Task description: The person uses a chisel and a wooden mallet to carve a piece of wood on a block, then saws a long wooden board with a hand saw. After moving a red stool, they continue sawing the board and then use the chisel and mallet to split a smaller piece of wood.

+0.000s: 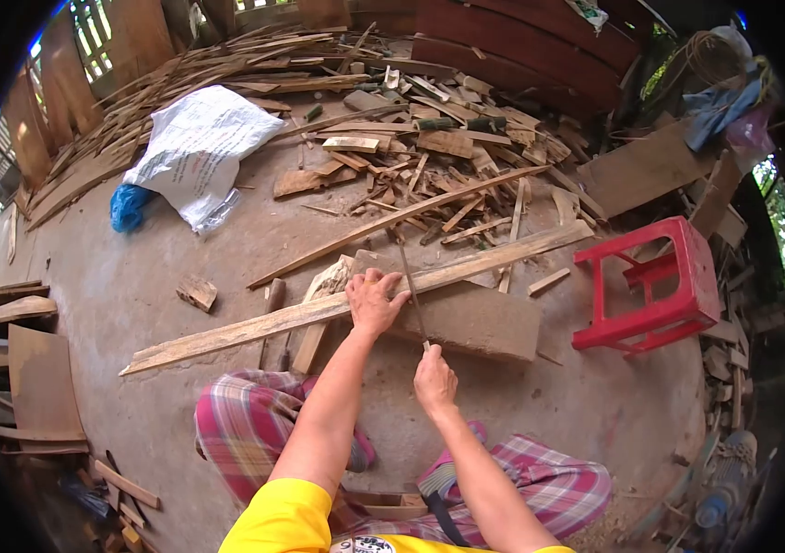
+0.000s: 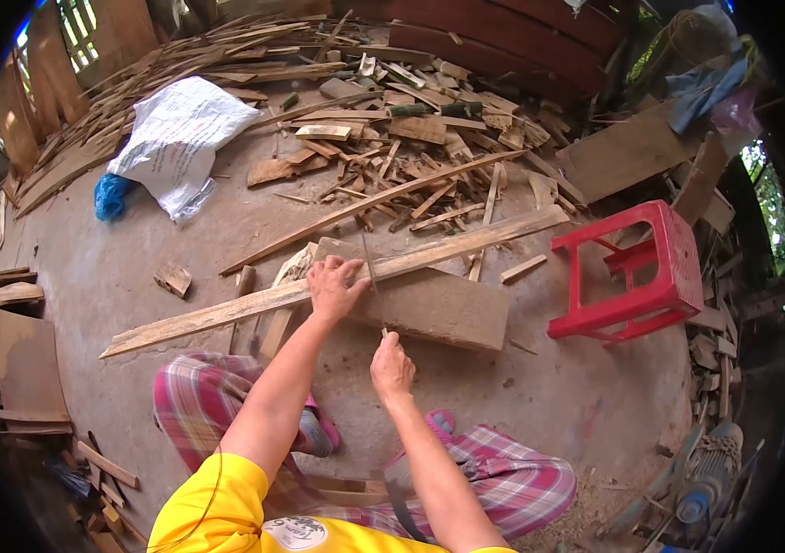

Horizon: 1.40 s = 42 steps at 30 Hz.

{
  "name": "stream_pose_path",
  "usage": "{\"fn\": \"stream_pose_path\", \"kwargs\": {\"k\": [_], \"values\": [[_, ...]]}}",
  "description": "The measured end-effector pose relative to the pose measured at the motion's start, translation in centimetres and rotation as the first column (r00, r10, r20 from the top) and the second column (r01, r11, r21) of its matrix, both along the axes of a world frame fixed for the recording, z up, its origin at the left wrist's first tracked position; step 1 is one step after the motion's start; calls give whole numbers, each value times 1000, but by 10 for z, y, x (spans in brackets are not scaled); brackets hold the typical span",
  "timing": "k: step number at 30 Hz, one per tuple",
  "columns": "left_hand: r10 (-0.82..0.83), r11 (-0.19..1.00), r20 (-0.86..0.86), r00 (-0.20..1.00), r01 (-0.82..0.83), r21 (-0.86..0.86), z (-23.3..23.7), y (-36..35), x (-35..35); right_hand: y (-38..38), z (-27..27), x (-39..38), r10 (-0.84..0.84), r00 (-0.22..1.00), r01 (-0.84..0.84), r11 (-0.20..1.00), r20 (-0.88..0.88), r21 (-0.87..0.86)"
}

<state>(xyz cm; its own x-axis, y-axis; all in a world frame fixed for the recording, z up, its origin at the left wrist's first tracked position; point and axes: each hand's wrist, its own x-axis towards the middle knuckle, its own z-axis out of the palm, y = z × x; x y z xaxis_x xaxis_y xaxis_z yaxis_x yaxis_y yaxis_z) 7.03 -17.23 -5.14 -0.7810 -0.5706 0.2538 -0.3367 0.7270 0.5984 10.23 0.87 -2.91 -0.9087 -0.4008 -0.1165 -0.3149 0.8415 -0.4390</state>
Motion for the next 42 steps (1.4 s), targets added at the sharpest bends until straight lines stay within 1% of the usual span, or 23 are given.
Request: {"fn": "stream_pose_path", "kwargs": {"k": [3,7,9,13,15,19,21,25,27,28,30,31,33,35,38,40,41,42], "values": [[2,999,35,999,-4,42,4,-4,0,2,2,0,11,998,-10,1000,-58,17],[3,997,88,996,-10,80,5,-5,-3,5,2,-1,16,997,-12,998,-70,54],[16,997,95,995,-23,69,6,-4,-4,7,0,-2,40,996,-36,998,-83,43],[28,998,98,995,-33,49,7,-1,-4,10,-1,-4,27,996,-25,999,-89,20],[31,999,94,995,-35,40,6,-2,-5,12,0,-4,21,997,-17,999,-78,51],[31,999,85,996,-34,40,5,1,-5,16,4,-6,33,996,-28,998,-87,51],[30,999,90,995,-33,39,5,1,-6,18,5,-5,29,994,-18,994,-102,105],[37,998,96,995,-41,41,5,2,-6,20,4,-1,33,994,-22,993,-100,114],[34,998,103,994,-39,46,7,1,-6,16,7,0,38,996,-24,986,-82,168],[32,998,109,994,-38,52,9,1,-6,13,10,-1,40,996,-26,986,-81,167],[46,997,98,994,-51,54,5,2,-7,5,13,-11,33,999,-33,976,2,213],[56,996,88,995,-62,57,4,2,-8,-3,10,-21,35,999,-35,976,3,213],[62,996,84,994,-68,63,1,2,-8,-20,1,-37,91,996,-86,979,-21,182],[68,995,79,995,-73,69,1,2,-9,-23,0,-38,90,996,-86,977,-14,194],[90,996,103,991,-92,18,0,1,-10,-11,2,-29,99,995,-93,975,-16,204],[18,999,141,990,-22,27,1,-1,-9,4,5,-15,91,996,-88,977,-6,193],[2,1000,143,990,-5,19,1,-2,-8,3,5,-14,67,997,-75,974,44,214],[12,1000,146,989,-15,22,2,-3,-9,-3,1,-17,77,996,-86,972,47,217]]}}
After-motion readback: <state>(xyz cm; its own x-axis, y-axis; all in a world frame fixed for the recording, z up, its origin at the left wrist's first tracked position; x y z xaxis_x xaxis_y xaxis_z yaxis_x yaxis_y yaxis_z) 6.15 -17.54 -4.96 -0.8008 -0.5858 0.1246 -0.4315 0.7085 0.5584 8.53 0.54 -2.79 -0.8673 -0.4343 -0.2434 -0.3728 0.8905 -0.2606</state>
